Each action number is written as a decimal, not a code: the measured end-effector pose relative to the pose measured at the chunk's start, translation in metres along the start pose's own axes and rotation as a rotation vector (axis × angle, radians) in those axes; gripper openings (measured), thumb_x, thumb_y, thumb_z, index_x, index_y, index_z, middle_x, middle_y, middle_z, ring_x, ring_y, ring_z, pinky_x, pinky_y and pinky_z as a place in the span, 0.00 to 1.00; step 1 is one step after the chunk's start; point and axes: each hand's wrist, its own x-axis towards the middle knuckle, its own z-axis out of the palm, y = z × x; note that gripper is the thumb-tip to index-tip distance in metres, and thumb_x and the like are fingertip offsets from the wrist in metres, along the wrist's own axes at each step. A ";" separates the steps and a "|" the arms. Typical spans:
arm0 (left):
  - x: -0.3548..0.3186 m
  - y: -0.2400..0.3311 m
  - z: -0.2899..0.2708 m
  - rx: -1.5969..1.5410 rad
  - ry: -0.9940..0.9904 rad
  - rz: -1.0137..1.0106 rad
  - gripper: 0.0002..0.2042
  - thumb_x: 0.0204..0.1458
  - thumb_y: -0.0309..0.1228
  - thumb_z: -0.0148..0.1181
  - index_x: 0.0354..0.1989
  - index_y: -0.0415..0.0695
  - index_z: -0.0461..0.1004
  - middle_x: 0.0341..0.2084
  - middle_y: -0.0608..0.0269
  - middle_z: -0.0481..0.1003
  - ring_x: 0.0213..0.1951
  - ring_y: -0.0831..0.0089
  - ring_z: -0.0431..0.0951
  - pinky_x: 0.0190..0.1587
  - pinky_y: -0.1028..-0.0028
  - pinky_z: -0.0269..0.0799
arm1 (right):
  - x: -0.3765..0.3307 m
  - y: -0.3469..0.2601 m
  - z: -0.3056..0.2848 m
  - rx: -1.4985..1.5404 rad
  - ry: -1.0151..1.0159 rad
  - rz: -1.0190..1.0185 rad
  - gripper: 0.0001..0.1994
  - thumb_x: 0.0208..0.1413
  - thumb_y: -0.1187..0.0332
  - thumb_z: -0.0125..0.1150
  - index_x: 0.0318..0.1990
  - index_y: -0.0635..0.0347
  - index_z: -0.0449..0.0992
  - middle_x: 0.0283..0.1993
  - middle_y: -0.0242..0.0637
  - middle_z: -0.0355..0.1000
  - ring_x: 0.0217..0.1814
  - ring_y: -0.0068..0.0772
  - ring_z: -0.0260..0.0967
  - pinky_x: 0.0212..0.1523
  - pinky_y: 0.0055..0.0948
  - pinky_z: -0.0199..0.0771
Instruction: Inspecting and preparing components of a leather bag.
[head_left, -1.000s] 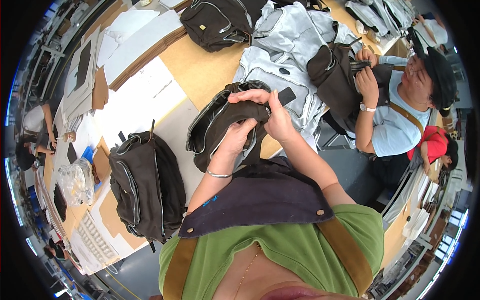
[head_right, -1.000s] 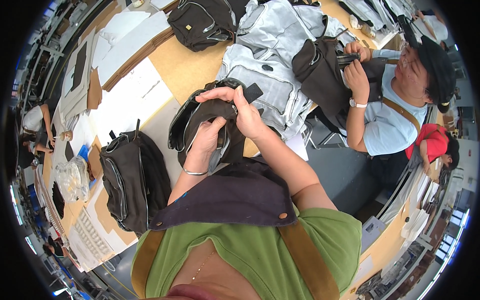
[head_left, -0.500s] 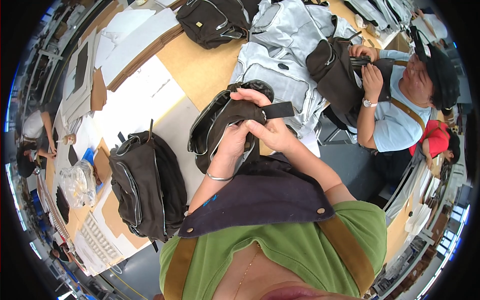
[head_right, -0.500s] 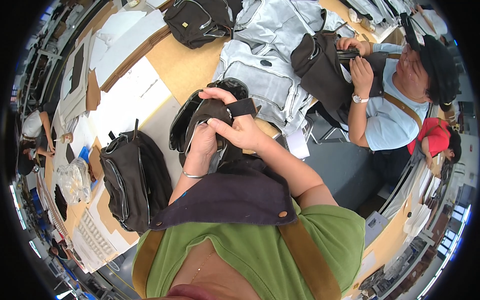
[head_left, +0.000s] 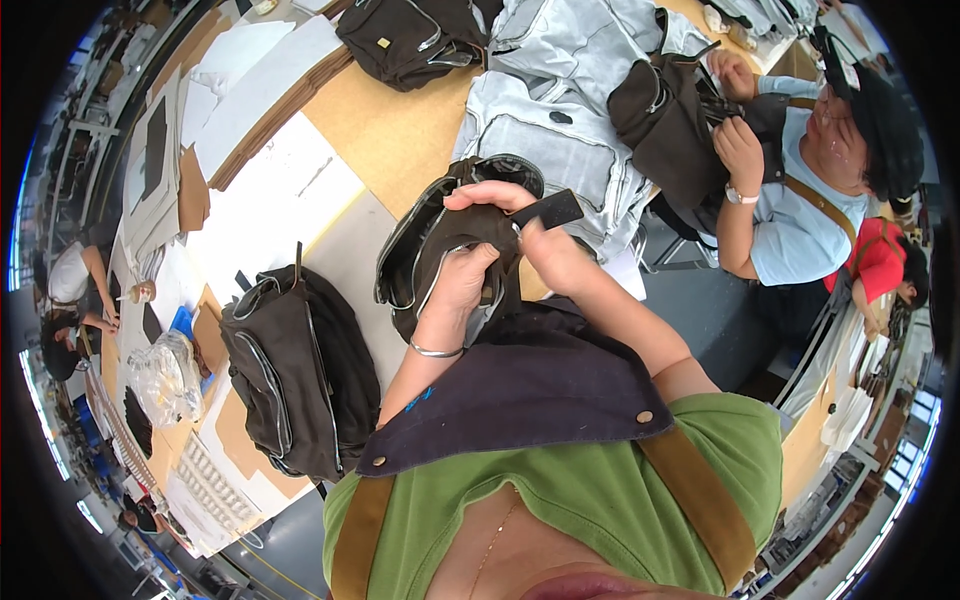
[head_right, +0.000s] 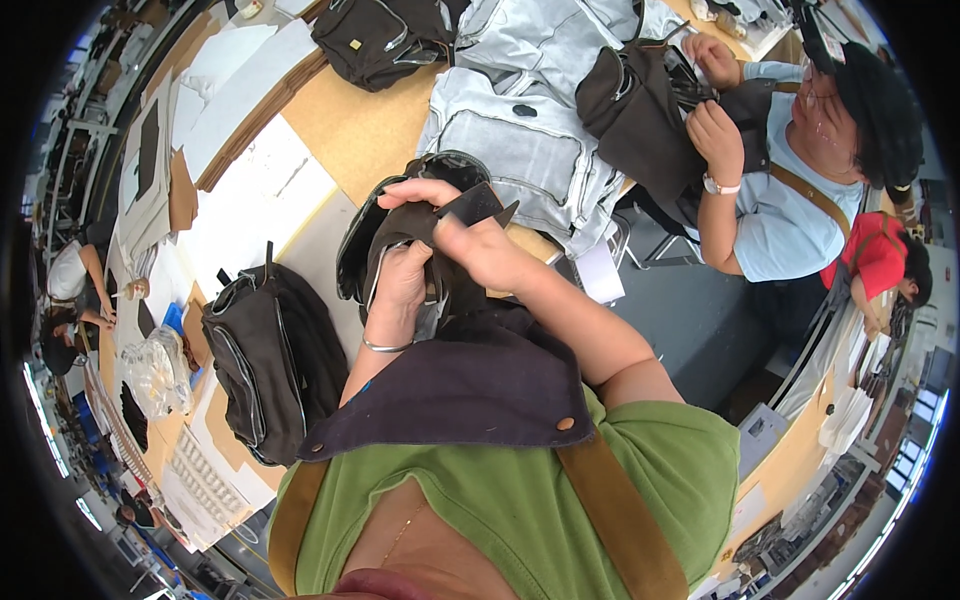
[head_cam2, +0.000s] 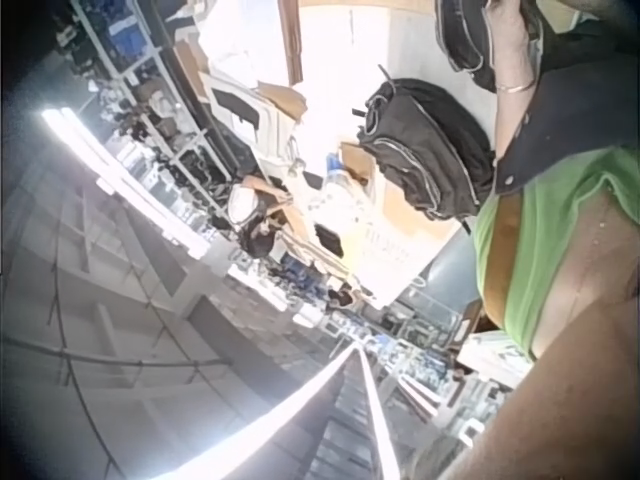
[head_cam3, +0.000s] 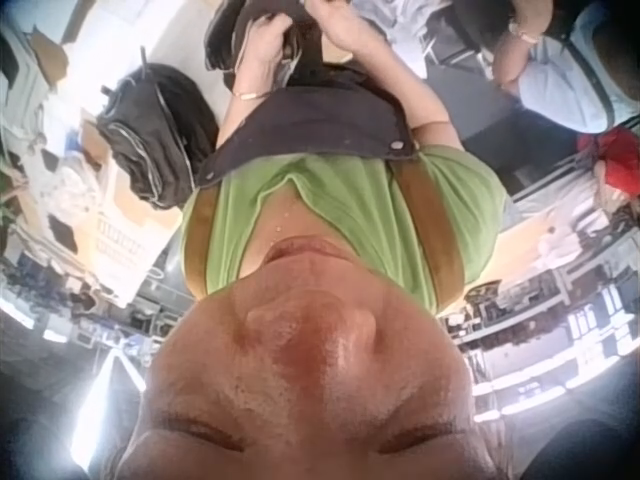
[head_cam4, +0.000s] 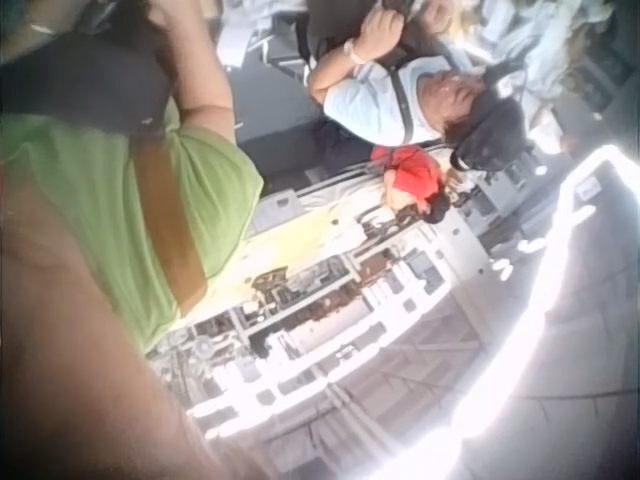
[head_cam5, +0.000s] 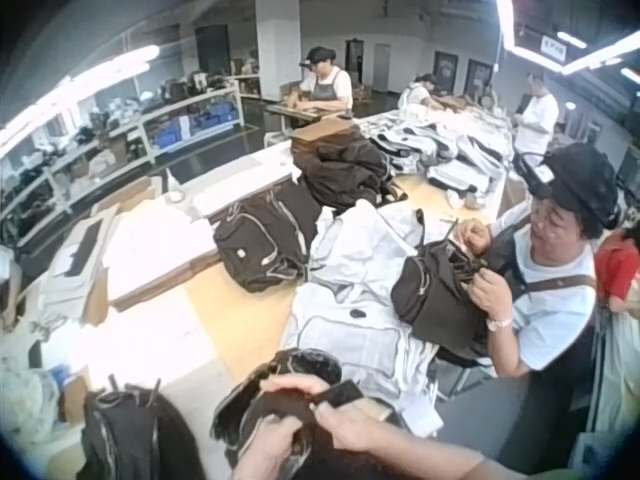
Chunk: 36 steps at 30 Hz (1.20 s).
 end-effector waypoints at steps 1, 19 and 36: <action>0.001 -0.001 0.001 -0.027 0.007 0.031 0.16 0.47 0.31 0.60 0.43 0.36 0.68 0.39 0.62 0.70 0.41 0.75 0.69 0.44 0.76 0.65 | 0.000 0.002 0.001 0.236 0.059 0.031 0.21 0.61 0.58 0.35 0.52 0.66 0.60 0.52 0.44 0.62 0.58 0.35 0.57 0.58 0.33 0.54; -0.005 0.002 0.006 0.110 0.109 -0.075 0.13 0.45 0.25 0.59 0.41 0.36 0.70 0.37 0.62 0.72 0.37 0.75 0.72 0.41 0.75 0.67 | -0.005 -0.005 0.009 0.190 0.120 0.069 0.26 0.62 0.52 0.27 0.50 0.65 0.64 0.53 0.44 0.63 0.57 0.36 0.58 0.58 0.34 0.54; -0.012 0.001 0.027 0.069 0.033 0.035 0.12 0.52 0.28 0.53 0.44 0.37 0.68 0.40 0.64 0.71 0.41 0.76 0.70 0.45 0.76 0.65 | -0.010 -0.004 0.004 0.345 0.198 0.194 0.31 0.61 0.50 0.19 0.50 0.66 0.66 0.52 0.42 0.64 0.56 0.33 0.59 0.58 0.31 0.56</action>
